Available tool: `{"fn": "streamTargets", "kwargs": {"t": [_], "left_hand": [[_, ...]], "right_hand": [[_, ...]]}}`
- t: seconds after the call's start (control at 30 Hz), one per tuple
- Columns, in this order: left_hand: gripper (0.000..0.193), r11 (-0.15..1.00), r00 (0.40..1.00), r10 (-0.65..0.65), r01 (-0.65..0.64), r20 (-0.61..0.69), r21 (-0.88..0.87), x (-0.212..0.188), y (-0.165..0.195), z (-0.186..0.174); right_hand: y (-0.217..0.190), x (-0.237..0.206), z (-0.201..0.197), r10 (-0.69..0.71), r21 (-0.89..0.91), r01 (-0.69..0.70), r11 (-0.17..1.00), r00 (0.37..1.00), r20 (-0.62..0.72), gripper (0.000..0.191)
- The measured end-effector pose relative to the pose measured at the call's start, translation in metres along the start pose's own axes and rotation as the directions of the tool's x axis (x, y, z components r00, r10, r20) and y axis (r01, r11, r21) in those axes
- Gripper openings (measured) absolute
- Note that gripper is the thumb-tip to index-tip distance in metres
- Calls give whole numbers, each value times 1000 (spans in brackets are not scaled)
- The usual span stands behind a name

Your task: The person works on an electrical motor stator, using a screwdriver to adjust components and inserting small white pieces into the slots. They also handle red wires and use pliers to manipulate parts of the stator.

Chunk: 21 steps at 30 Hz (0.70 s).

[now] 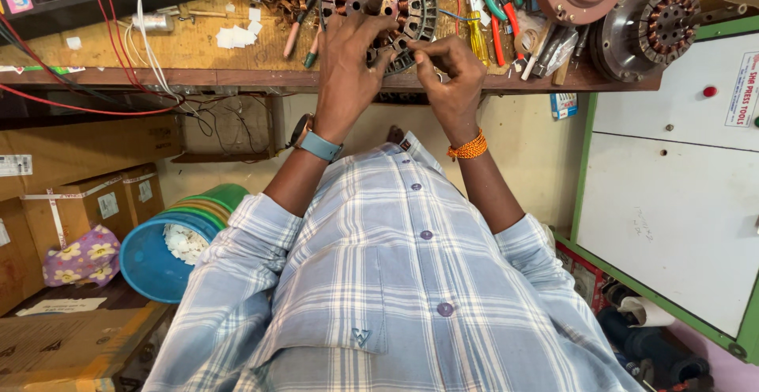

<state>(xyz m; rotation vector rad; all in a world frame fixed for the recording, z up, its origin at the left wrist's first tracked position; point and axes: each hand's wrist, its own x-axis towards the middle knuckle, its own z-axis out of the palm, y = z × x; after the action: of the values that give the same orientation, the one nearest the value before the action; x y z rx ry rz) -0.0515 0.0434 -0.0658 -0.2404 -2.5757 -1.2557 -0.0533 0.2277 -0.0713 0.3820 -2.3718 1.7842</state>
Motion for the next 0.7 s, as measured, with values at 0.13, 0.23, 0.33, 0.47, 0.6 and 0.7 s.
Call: {"fn": "streamTargets", "kwargs": {"t": [0.13, 0.23, 0.33, 0.47, 0.6, 0.7], "left_hand": [[42, 1000, 1000, -12, 12, -5, 1, 0, -3, 3], [41, 1000, 1000, -13, 13, -18, -6, -1, -4, 5], [39, 1000, 1000, -13, 13, -21, -22, -1, -4, 5], [36, 1000, 1000, -10, 9, -15, -24, -2, -4, 3], [36, 1000, 1000, -8, 8, -12, -23, -1, -2, 2], [36, 1000, 1000, -14, 14, -18, -25, 0, -1, 2]], "right_hand": [[7, -2, 0, 220, 92, -215, 972, 974, -45, 7], [11, -3, 0, 174, 105, -171, 980, 985, -15, 7], [14, -3, 0, 98, 64, -98, 993, 995, 7, 7], [14, -2, -1, 119, 86, -120, 989, 993, 12, 6], [12, -1, -1, 82, 69, -83, 994, 997, 12, 6], [10, -1, -1, 69, 56, -70, 996, 998, 13, 6]]}}
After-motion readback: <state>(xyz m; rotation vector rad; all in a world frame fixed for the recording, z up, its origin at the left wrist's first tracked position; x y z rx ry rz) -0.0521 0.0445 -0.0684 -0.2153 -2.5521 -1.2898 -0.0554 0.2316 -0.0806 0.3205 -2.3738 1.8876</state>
